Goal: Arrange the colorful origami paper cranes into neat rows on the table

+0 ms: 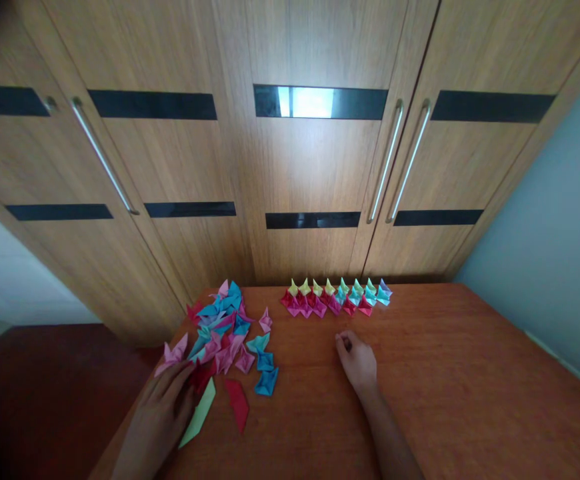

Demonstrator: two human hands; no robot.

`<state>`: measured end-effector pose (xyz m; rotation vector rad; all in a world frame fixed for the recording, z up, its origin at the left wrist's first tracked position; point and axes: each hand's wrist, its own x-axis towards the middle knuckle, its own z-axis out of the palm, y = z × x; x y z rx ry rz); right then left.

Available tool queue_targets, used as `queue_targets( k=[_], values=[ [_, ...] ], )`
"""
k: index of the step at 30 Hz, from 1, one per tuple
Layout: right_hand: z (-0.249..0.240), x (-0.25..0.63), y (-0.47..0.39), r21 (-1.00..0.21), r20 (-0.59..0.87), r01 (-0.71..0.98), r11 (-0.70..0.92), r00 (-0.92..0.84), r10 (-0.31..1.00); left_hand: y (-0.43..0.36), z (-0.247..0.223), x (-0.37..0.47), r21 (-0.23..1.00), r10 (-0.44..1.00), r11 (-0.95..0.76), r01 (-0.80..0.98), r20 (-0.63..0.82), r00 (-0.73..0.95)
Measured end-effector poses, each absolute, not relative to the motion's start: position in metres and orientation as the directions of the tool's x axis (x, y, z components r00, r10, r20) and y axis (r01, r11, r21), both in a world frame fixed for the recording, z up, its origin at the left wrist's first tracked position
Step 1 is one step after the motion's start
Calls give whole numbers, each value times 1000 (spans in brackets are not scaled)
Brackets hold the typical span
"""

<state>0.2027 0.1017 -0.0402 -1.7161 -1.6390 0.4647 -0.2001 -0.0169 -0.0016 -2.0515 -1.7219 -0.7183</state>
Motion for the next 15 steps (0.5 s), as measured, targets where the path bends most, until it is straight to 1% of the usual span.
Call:
queue_targets(
  k=[9, 15],
  values=[
    [-40, 203, 102, -693, 206, 719, 52, 128, 970, -15, -3, -200, 88, 765, -212, 973, 634, 110],
    [-40, 203, 102, -694, 207, 717, 60, 118, 971, -17, -6, -202, 135, 793, -208, 969, 603, 86]
  ],
)
